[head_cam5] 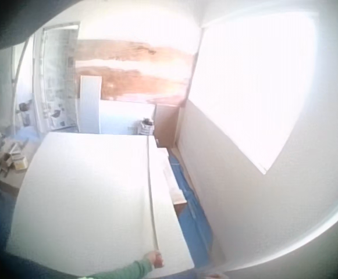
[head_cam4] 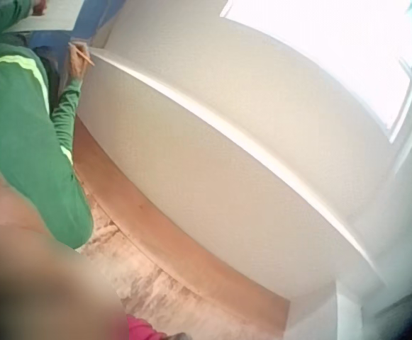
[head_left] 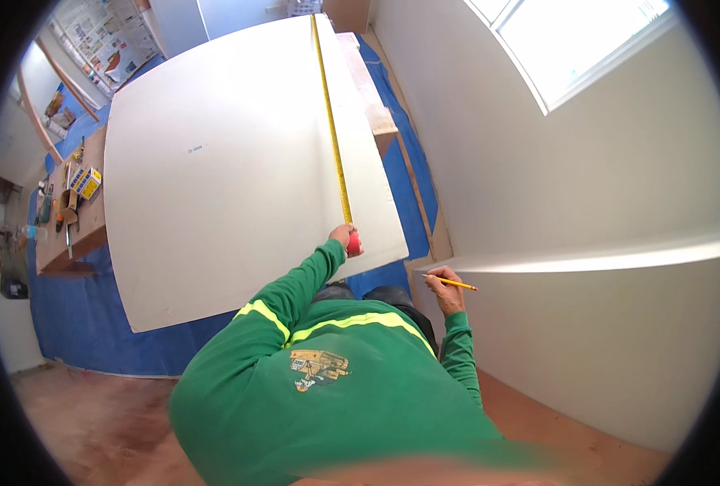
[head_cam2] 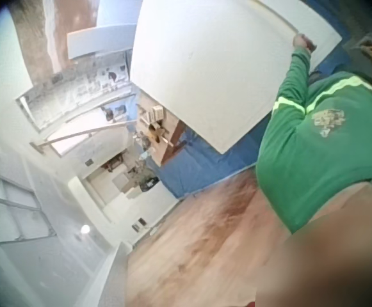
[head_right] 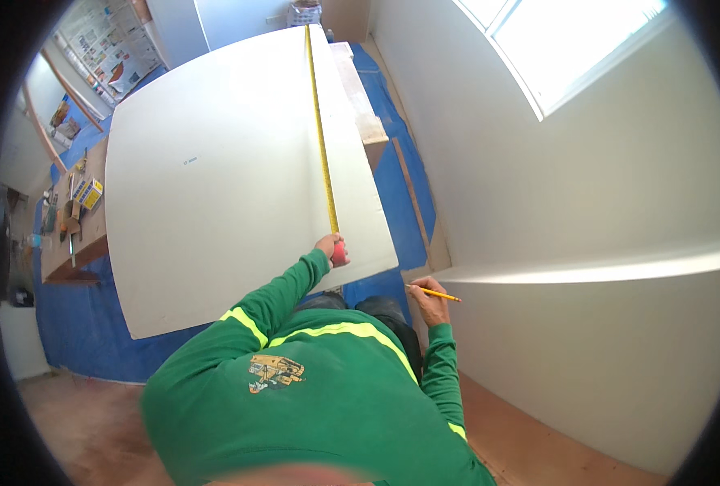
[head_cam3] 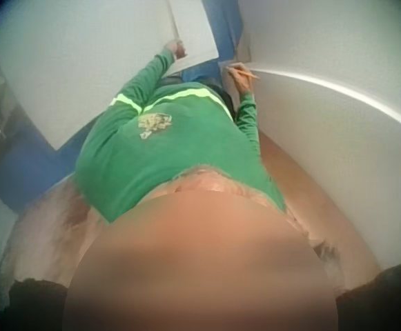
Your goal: The person measures the ceiling and a drywall sheet using a tape measure and marks locations with a pencil. They lift and position the drywall on a workbench, then measure and mark it for cutting.
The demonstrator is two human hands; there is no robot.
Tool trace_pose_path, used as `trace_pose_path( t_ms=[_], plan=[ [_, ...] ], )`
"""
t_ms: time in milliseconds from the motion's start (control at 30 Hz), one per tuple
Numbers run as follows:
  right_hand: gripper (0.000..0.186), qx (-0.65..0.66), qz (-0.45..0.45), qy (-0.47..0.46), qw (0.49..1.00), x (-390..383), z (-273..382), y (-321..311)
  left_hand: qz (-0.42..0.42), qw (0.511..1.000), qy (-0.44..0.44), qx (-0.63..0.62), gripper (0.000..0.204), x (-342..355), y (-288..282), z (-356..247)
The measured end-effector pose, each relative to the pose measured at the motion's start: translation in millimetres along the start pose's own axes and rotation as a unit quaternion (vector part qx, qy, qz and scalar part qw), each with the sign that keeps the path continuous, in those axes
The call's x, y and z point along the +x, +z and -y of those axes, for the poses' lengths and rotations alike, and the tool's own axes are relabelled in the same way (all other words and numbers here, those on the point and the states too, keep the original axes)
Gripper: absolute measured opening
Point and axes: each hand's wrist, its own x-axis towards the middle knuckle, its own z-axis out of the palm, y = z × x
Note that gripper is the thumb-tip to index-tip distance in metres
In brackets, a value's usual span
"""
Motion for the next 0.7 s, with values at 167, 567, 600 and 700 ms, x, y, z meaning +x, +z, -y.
trace_pose_path(
  t_ms=[167, 567, 600, 700],
  plan=[
    [0.012, -0.038, 0.135, 0.013, 0.99, 65, 50, 12, -0.004, 1.0, 0.014, -0.024, 0.024, -1, 6, 21],
    [0.016, -0.147, 0.321, -0.065, 0.933, 306, 114, 38, -0.099, 0.993, 0.06, -0.005, 0.039, 23, 24, 59],
    [0.017, -0.146, 0.337, -0.058, 0.928, 326, 117, 40, -0.135, 0.989, 0.061, 0.004, 0.041, 22, 28, 63],
    [0.018, -0.166, 0.4, -0.051, 0.9, 377, 116, 49, -0.228, 0.972, 0.054, 0.028, 0.045, 16, 42, 80]
  ],
)
